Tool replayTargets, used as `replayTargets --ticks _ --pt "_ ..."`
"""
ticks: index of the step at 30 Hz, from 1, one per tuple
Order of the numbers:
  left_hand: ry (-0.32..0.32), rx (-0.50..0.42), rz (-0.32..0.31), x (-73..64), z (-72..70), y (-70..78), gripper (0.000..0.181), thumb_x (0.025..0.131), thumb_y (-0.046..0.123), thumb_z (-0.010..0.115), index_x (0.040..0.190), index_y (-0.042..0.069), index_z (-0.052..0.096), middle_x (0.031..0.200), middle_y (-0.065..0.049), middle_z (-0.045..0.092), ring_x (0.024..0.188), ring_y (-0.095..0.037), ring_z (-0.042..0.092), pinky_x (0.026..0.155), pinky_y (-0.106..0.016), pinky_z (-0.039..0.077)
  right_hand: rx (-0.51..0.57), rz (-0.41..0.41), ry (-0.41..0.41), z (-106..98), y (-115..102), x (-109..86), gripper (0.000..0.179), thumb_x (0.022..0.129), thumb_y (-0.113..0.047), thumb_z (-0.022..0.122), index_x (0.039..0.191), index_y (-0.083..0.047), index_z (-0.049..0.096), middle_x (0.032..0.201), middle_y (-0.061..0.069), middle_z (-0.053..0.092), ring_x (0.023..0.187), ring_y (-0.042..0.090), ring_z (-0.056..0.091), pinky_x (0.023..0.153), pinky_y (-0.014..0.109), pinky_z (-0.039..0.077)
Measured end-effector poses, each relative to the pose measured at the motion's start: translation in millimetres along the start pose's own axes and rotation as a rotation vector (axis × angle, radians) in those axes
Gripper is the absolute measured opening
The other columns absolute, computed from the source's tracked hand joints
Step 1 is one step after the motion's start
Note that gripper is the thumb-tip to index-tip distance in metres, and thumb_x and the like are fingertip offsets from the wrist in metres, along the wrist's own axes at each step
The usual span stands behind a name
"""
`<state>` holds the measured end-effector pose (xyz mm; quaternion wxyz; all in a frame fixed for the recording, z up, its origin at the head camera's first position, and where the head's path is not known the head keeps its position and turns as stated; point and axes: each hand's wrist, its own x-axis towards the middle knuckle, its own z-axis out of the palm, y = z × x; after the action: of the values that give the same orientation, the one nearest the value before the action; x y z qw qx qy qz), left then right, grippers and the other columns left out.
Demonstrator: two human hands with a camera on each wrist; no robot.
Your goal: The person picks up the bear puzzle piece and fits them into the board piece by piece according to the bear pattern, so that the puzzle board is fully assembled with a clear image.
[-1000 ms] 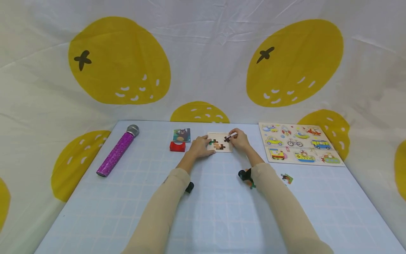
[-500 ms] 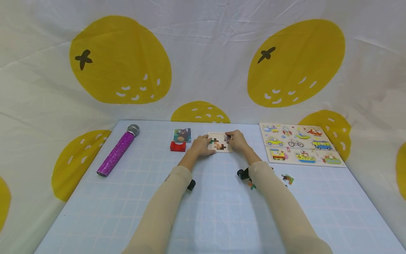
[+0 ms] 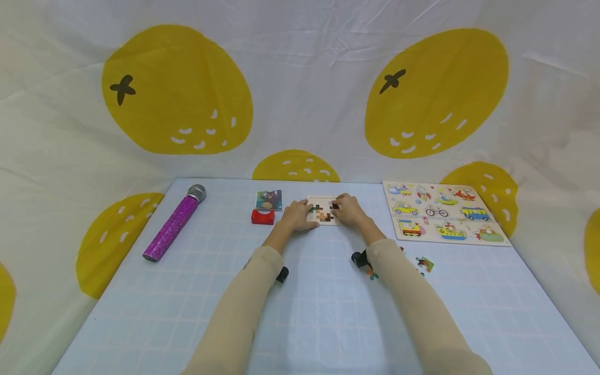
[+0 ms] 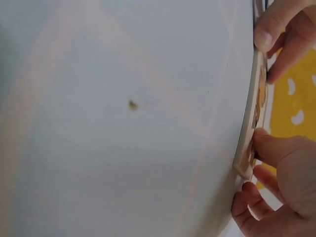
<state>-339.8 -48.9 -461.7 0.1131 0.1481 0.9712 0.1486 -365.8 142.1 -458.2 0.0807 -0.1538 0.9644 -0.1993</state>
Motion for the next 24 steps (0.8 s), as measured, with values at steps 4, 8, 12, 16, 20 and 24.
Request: replayTargets --ticks 4,8,12,16,20,24 --pt "0.008 -0.004 0.007 -1.9 -0.4 0.0 0.071 0.085 0.048 0.063 0.143 0.014 0.041 0.151 -0.009 0.032 0.136 -0.030 0.031 0.111 -0.046 0.028 0.005 0.015 0.016 2.2 1.8 0.9 0.039 0.094 -0.018 0.058 0.128 0.001 0.056 0.134 0.023 0.047 0.122 0.041 0.044 0.105 0.048 0.037" --pt "0.018 -0.002 0.028 -3.3 -0.9 0.0 0.070 0.086 0.046 0.063 0.142 0.011 0.042 0.150 -0.011 0.033 0.139 -0.030 0.026 0.113 -0.049 0.020 0.014 0.014 0.045 3.1 3.0 2.1 0.038 0.094 -0.018 0.058 0.126 0.002 0.057 0.131 0.023 0.049 0.120 0.039 0.047 0.103 0.047 0.039" --pt "0.017 -0.043 0.046 -4.0 -0.3 -0.1 0.069 0.087 0.042 0.063 0.143 0.008 0.040 0.150 -0.014 0.032 0.140 -0.030 0.025 0.114 -0.050 0.015 0.027 0.020 0.089 2.6 2.9 3.1 0.037 0.093 -0.018 0.060 0.122 0.005 0.059 0.128 0.024 0.051 0.118 0.039 0.049 0.101 0.046 0.040" --pt "0.019 -0.076 0.055 -4.3 0.5 -0.1 0.069 0.088 0.041 0.064 0.143 0.008 0.039 0.151 -0.015 0.031 0.140 -0.031 0.026 0.115 -0.049 0.015 0.156 0.129 0.150 1.4 2.9 1.3 0.037 0.089 -0.018 0.066 0.116 0.006 0.063 0.125 0.023 0.054 0.120 0.038 0.047 0.103 0.046 0.039" --pt "0.032 -0.080 0.057 -4.3 1.2 -1.2 0.069 0.087 0.041 0.064 0.143 0.007 0.039 0.150 -0.015 0.032 0.139 -0.031 0.027 0.115 -0.049 0.015 0.258 0.218 0.204 -0.1 3.8 -1.7 0.044 0.085 -0.022 0.070 0.117 0.007 0.061 0.123 0.024 0.057 0.119 0.038 0.049 0.101 0.046 0.040" --pt "0.037 -0.079 0.053 -3.3 2.3 -3.8 0.070 0.087 0.042 0.064 0.143 0.008 0.040 0.150 -0.014 0.032 0.139 -0.031 0.028 0.115 -0.048 0.016 0.208 0.160 0.168 0.5 6.2 -2.6 0.045 0.088 -0.022 0.067 0.124 0.003 0.058 0.128 0.028 0.050 0.119 0.041 0.047 0.100 0.048 0.040"
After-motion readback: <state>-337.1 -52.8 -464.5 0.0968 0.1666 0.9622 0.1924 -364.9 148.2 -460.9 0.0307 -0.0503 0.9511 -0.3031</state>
